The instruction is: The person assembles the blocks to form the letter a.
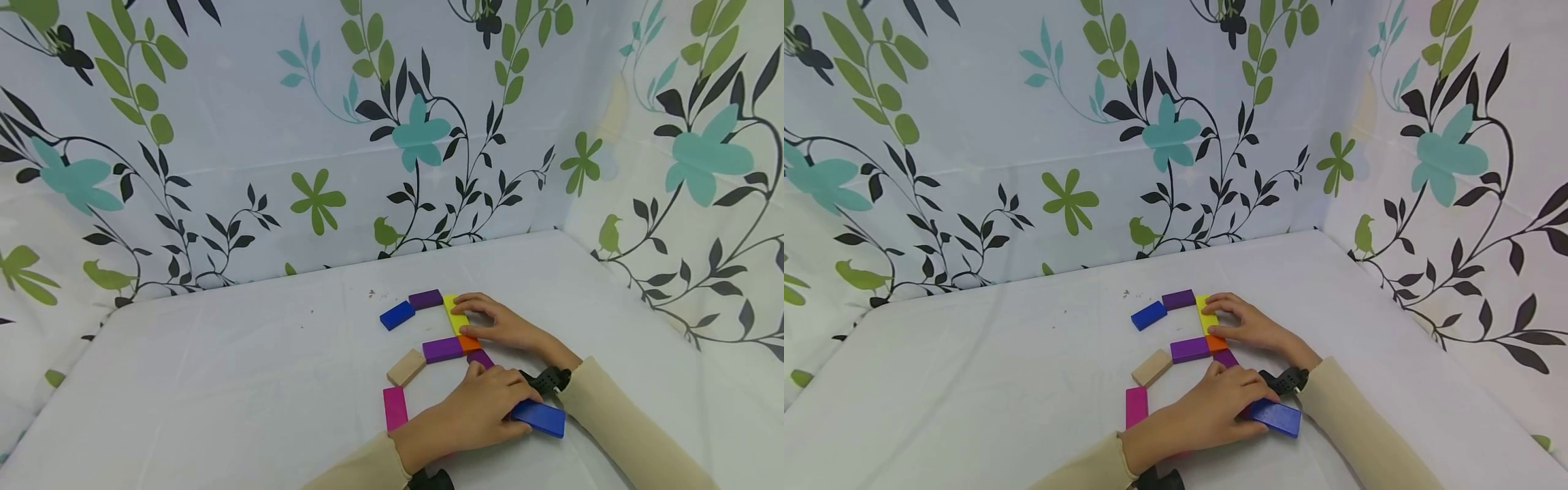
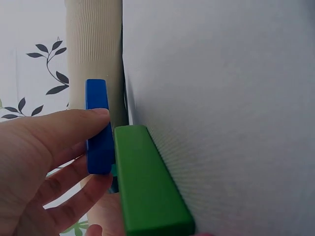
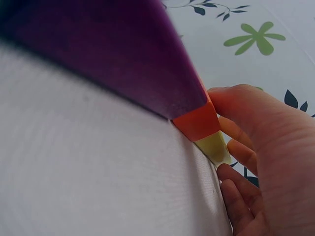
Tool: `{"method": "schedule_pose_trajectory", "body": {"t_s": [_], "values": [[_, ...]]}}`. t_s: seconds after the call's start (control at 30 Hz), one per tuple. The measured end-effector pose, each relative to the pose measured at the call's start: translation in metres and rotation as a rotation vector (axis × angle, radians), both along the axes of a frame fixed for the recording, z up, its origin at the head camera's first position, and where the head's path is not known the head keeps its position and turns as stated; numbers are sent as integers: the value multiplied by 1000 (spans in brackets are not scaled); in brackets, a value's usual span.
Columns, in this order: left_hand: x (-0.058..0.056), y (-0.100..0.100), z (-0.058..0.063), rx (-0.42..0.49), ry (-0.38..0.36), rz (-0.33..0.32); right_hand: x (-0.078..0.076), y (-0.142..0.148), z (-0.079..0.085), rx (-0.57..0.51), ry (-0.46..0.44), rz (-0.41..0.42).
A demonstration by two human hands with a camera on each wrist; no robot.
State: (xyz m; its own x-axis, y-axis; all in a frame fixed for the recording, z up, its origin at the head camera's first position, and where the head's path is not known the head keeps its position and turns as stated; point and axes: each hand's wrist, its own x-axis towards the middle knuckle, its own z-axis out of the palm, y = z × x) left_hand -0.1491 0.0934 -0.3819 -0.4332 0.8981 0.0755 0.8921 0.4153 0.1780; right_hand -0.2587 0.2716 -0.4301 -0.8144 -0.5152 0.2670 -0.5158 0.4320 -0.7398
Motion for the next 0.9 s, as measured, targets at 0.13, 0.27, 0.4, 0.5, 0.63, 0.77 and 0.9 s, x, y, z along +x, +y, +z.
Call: {"method": "schedule_pose_trajectory", "body": {"t_s": [0.13, 0.27, 0.4, 0.5, 0.63, 0.77, 0.9], "values": [[0, 1, 1, -22, -3, 15, 0, 0, 1, 6, 0, -4], [0, 3, 1, -41, -3, 19, 1, 0, 1, 8, -2, -5], [1, 5, 0, -62, 20, 15, 1, 0, 0, 9, -8, -11], [1, 6, -1, -80, 35, 16, 1, 0, 0, 10, -14, -13], [1, 7, -2, -90, 40, 22, 0, 0, 0, 12, -22, -12], [1, 7, -2, -90, 41, 26, 0, 0, 0, 16, -24, -15], [0, 7, -2, -92, 39, 34, 2, 0, 2, 19, -23, -17]]}}
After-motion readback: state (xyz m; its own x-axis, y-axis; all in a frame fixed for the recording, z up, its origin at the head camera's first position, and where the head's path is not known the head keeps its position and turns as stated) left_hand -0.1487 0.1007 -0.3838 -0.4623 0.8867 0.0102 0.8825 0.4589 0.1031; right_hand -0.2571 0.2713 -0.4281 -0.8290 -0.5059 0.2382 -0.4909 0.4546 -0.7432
